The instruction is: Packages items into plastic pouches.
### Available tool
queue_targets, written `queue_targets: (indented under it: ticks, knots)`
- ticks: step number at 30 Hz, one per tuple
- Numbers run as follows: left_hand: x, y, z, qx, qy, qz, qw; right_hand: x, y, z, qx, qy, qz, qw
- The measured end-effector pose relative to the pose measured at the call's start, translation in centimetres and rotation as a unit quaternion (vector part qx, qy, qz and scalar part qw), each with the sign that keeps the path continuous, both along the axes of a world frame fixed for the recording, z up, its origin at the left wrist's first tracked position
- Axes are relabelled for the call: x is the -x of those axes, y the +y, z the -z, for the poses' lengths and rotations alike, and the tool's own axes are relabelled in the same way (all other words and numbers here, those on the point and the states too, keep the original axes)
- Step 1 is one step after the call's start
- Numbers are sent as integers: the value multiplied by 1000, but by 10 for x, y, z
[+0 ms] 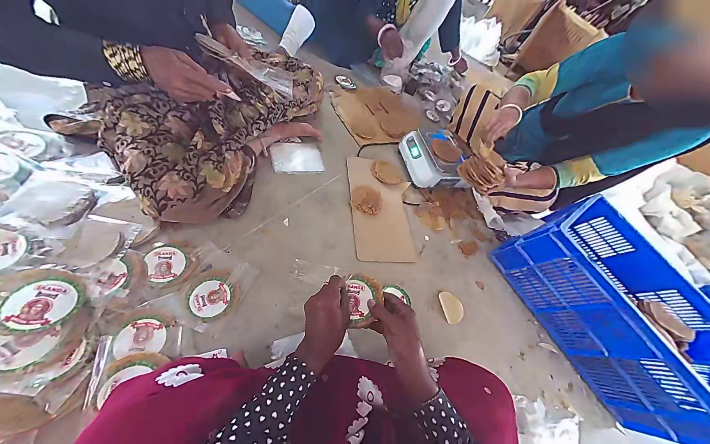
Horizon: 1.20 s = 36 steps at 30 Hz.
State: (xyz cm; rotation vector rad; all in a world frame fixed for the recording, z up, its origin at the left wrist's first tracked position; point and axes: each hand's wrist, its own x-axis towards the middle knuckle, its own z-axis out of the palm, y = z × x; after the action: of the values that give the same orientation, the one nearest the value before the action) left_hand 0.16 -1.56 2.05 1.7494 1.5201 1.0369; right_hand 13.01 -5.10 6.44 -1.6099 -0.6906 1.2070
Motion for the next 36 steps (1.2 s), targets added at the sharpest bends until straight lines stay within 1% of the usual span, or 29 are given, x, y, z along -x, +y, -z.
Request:
queue_targets:
  ticks: [3, 6, 8, 11, 13, 16, 18, 19, 20, 21, 22, 23, 24, 25, 27, 28, 30, 32, 34, 35, 36]
  knots:
    - [1, -2, -2, -1, 36, 14, 999, 7, -1, 5, 18, 30, 28, 999]
    - [0, -2, -3, -25, 63, 20, 997, 7, -2, 11, 40, 57, 10, 998]
    - [-2, -3, -6, -34, 68, 29, 997, 6, -2, 13, 42, 56, -17, 997]
    - [-3, -5, -7, -49, 61, 32, 996, 8, -2, 7, 35, 23, -72, 997]
    - [-3, -5, -8, -51, 53, 32, 997, 7, -2, 5, 23, 22, -92, 995]
    - [-4, -8, -11, -80, 34, 31, 996, 2, 2, 1, 2, 61, -89, 994]
    - [-7, -10, -14, -95, 2, 36, 995, -2, 1, -1, -27, 53, -92, 994]
    - [-7, -12, -18, -96, -15, 45, 994, -2, 0, -3, -41, 17, -99, 994]
    - [-6, -14, -22, -92, -29, 54, 994, -1, -1, -5, -56, -56, -109, 991]
    - [-7, -17, -26, -91, -44, 55, 993, 0, -3, -4, -69, -155, -121, 978]
    - [-7, -19, -29, -94, -63, 48, 992, 0, -4, -3, -81, -247, -132, 956]
    - [-6, -19, -33, -94, -81, 36, 992, -1, -5, -1, -104, -309, -136, 936]
    - [-3, -16, -39, -82, -98, 19, 992, -3, -5, 0, -138, -338, -133, 921]
    - [4, -10, -48, -57, -116, -1, 992, -4, -4, 0, -176, -345, -124, 913]
    - [30, 4, -66, -2, -146, -55, 988, -7, -3, -3, -246, -320, -99, 909]
    - [49, 10, -75, 11, -152, -84, 985, -9, -2, -4, -258, -301, -90, 913]
    - [94, 18, -94, -20, -133, -154, 979, -18, -2, -3, -232, -292, -95, 923]
    - [150, 19, -111, -62, -64, -216, 972, -35, -3, 8, -176, -316, -128, 923]
    - [211, 23, -120, -99, 45, -293, 950, -55, -5, 23, -119, -356, -164, 912]
    - [244, 26, -125, -91, 102, -331, 934, -64, -6, 32, -105, -371, -173, 906]
    - [275, 29, -131, -57, 155, -365, 916, -73, -7, 41, -96, -384, -180, 900]
